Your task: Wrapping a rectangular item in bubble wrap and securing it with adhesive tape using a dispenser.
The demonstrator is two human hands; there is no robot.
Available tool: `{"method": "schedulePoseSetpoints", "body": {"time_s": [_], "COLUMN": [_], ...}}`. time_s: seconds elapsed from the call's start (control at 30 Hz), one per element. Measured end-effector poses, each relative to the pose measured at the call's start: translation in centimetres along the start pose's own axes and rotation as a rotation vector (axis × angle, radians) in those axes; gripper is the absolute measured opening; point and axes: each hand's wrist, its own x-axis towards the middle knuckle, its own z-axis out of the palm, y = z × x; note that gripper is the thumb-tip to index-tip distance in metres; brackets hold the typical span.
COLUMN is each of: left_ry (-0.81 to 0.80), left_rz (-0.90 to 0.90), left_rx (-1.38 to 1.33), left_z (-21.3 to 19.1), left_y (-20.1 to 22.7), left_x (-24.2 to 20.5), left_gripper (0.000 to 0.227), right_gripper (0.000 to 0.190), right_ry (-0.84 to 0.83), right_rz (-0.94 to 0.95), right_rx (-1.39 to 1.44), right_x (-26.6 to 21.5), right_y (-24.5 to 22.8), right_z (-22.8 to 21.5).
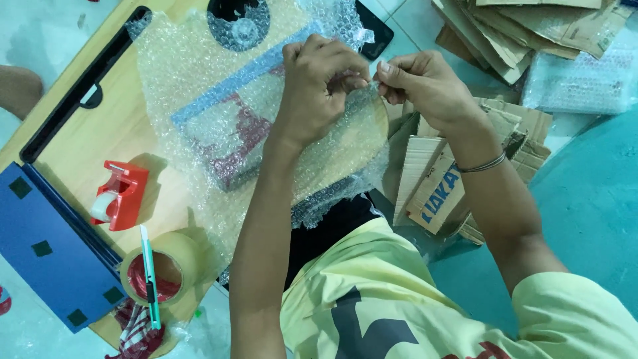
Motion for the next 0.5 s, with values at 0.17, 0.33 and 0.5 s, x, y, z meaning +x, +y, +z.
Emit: {"method": "schedulePoseSetpoints", "body": {"time_s": [0.17,0.33,0.5], "left_ry": [-0.029,-0.052,-0.065], "left_rz": [0.005,-0.013,0.019], "left_rx": [0.039,0.013,0.097], "left_z": [0.3,0.2,0.5], "left_y": [-0.7,-0.7,-1.3], "left_x": [-0.2,-0.2,-0.4], "left_gripper": [0.023,0.025,0.026], "right_gripper": [0.022,0.021,0.020], "right_ry": [0.018,0.031,0.024], "right_rz": [0.023,0.029,0.079], "right_rx": [0.020,0.076,0.209], "right_x": [0.0,0.0,0.0], "right_y": [-0.1,0.0,0.6], "right_z": [0.2,0.3,0.3]}}
